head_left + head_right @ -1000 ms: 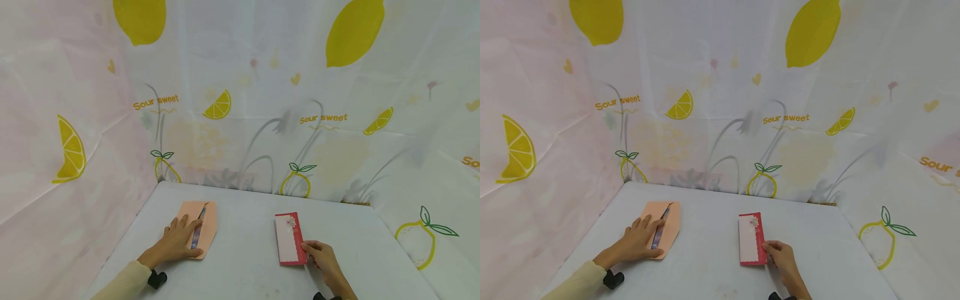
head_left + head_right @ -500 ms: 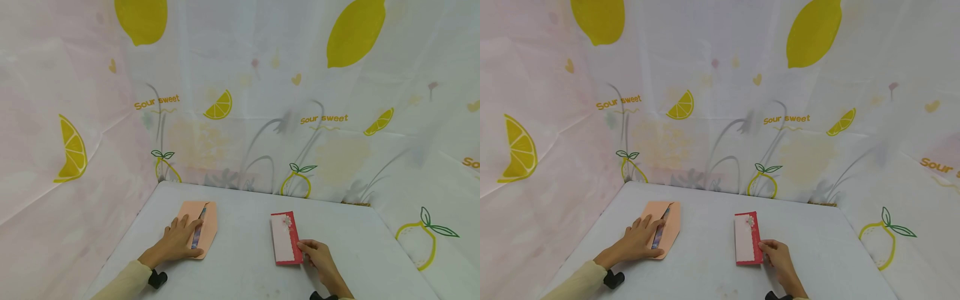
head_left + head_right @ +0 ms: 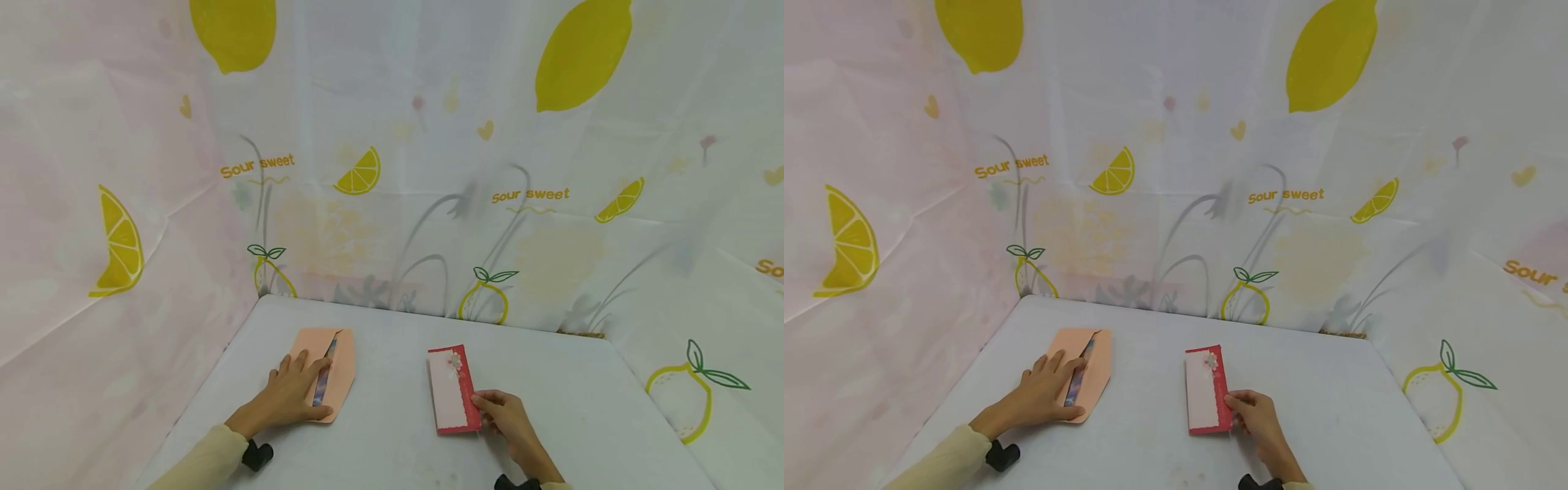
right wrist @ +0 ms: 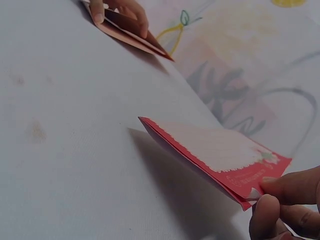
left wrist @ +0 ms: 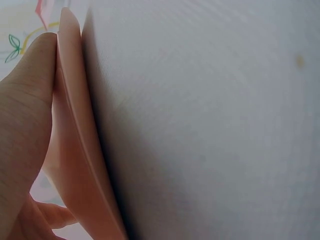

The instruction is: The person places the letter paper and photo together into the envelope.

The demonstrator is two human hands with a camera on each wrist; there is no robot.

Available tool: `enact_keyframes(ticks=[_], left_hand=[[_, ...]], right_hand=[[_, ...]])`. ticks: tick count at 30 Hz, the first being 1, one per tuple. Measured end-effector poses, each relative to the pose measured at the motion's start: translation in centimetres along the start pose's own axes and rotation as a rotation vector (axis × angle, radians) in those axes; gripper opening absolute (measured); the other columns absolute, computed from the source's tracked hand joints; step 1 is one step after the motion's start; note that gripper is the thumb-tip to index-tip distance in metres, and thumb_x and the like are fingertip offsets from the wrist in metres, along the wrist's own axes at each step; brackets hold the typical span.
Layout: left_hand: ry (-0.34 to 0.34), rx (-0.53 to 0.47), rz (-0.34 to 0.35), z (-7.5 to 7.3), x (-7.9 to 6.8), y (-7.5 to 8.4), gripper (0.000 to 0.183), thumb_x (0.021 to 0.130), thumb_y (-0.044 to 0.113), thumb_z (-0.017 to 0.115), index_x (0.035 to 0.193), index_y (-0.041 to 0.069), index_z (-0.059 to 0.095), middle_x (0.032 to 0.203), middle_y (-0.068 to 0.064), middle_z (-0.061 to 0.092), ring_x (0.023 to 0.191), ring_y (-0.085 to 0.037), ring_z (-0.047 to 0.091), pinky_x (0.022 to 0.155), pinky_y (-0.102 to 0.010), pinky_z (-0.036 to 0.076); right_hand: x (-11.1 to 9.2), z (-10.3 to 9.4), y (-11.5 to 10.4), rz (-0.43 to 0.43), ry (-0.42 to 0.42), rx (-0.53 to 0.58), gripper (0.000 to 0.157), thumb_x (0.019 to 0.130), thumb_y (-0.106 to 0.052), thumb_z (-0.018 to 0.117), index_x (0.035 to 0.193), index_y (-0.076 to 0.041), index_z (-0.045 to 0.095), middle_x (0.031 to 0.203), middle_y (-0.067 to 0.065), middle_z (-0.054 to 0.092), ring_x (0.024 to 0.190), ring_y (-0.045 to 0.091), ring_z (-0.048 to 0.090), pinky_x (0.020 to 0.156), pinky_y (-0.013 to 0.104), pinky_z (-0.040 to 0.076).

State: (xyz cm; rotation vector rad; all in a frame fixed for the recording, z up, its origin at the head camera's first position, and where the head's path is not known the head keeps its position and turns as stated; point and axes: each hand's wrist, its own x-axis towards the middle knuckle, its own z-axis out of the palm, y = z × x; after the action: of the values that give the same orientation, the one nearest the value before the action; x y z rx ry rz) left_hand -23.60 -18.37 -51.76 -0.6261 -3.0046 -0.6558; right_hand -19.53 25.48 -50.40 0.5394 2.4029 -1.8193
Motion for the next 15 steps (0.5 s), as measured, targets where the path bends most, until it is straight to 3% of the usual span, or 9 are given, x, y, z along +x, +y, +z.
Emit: enact_keyframes(ticks=[15], left_hand=[[0.001,-0.005,0.004,0.0,0.0,0.0,0.096,0.077,0.068,0.079,0.154,0.020,0.046,0.156,-0.038,0.031,0.136,-0.071,0.025,0.095,-0.084,0.027]], right_hand=[[0.0,2.6,-0.8,-0.002,-0.074,-0.006,0.042,0.095,-0.030,0.077,0.119,0.002,0.068,0.092,0.006,0.068,0.068,0.018,0.059,0.059,0.029,0.044]])
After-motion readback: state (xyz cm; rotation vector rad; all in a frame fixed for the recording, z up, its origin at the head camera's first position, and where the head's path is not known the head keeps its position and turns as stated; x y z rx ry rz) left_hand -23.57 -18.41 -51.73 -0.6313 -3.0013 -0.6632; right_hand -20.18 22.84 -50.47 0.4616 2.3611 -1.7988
